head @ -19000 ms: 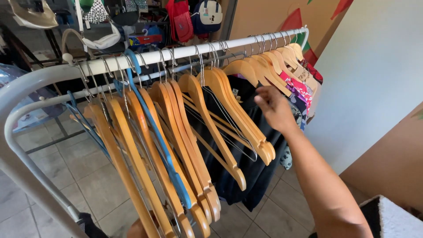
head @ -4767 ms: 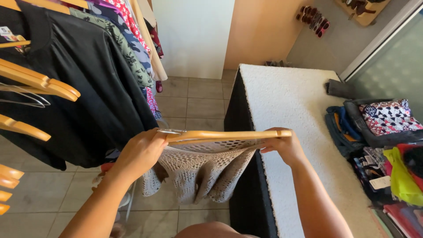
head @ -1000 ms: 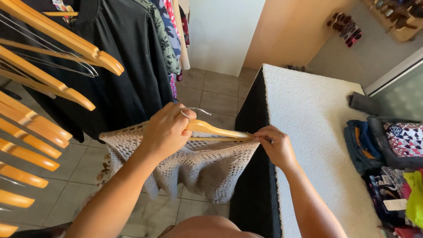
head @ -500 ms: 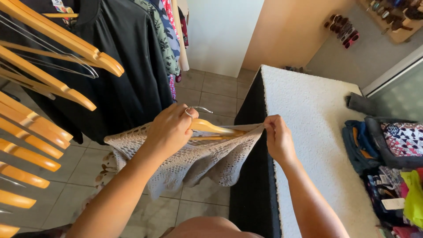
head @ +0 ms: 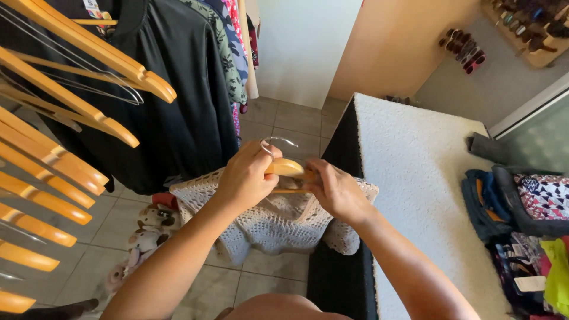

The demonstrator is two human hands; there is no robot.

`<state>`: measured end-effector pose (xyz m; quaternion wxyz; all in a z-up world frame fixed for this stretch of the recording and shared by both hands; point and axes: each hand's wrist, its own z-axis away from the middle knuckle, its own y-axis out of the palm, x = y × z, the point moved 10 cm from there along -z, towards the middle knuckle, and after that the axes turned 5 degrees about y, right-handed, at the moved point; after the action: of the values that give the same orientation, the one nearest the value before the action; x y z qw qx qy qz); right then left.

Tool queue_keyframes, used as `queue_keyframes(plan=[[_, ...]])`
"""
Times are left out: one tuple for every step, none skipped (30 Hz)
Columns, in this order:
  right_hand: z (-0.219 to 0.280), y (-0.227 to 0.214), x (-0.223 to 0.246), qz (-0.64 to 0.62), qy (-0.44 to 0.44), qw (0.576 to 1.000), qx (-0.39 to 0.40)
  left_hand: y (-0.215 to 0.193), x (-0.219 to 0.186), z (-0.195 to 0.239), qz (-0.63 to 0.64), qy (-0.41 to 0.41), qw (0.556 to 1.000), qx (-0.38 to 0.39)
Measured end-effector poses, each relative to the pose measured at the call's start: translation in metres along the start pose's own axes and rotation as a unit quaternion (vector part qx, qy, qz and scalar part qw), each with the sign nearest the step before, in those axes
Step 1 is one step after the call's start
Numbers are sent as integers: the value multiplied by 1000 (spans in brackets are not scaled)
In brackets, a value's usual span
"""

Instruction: The person hangs several pieces of clothing on a metal clothing rack. They pick up items from a pile on a nearby surface, place them on wooden hangers, and hang them on the rack. The items include a purple top, a blue patterned top, a floral top, a black jacket, and a beige knit top.

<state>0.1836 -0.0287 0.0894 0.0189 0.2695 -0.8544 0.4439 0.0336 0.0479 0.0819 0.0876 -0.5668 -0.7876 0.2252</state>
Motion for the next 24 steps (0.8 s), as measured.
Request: queue_keyframes(plan=[[-1,1,14,50,-34,998,11,0,0,-1,11,-4,1000,3],[3,6,8,49,-34,998,12,-4,-2,-2,10,-5,1000,4],[4,7,2,72,-47,996,-14,-4,-1,-6,12,-11,1000,20],[6,7,-3,95,-60,993,-39,-5,0,-10,14,-16,999,36],[9,5,-18,96,-63,993,-41,-15,5,-12,12,-15,999,32],[12,-3,-38,85,-36,993,-67,-18,13,-13,14,-29,998,59],[18,-8,-59,72,-6,993,-89,-22,20,-10,16,-46,995,88],[17,-19,-59,71,-8,994,-87,-35,24,-10,14,-49,995,87],[16,-30,-63,59,12,994,-89,-39,31,-11,23,-62,990,127],[16,-42,-68,46,31,994,-92,-43,37,-12,31,-75,982,168],[17,-45,-70,46,35,994,-91,-44,42,-11,33,-74,982,171],[18,-48,-73,46,40,994,-95,-39,54,-4,1,-106,971,213],[18,-51,-76,46,44,993,-98,-35,66,3,-31,-137,957,254],[18,-54,-76,46,46,993,-98,-30,74,7,-30,-136,957,256],[17,-58,-74,52,39,993,-103,-26,84,12,-24,-148,955,256],[15,-62,-73,57,33,992,-109,-21,94,17,-18,-161,953,256],[13,-65,-73,57,34,992,-109,-20,94,18,-19,-160,953,257],[12,-70,-73,64,29,990,-119,-21,96,17,-20,-164,956,243],[10,-75,-73,73,26,988,-130,-21,97,15,-22,-167,959,229],[7,-80,-69,74,28,988,-132,-22,96,10,-21,-165,959,230],[3,-84,-65,67,30,989,-132,-26,92,6,-17,-162,963,215],[0,-88,-62,60,32,989,-131,-30,89,1,-12,-159,967,199],[-1,-89,-58,59,34,989,-130,-23,96,5,-12,-160,966,201],[-3,-88,-57,21,43,993,-111,-21,101,6,-16,-148,973,176]])
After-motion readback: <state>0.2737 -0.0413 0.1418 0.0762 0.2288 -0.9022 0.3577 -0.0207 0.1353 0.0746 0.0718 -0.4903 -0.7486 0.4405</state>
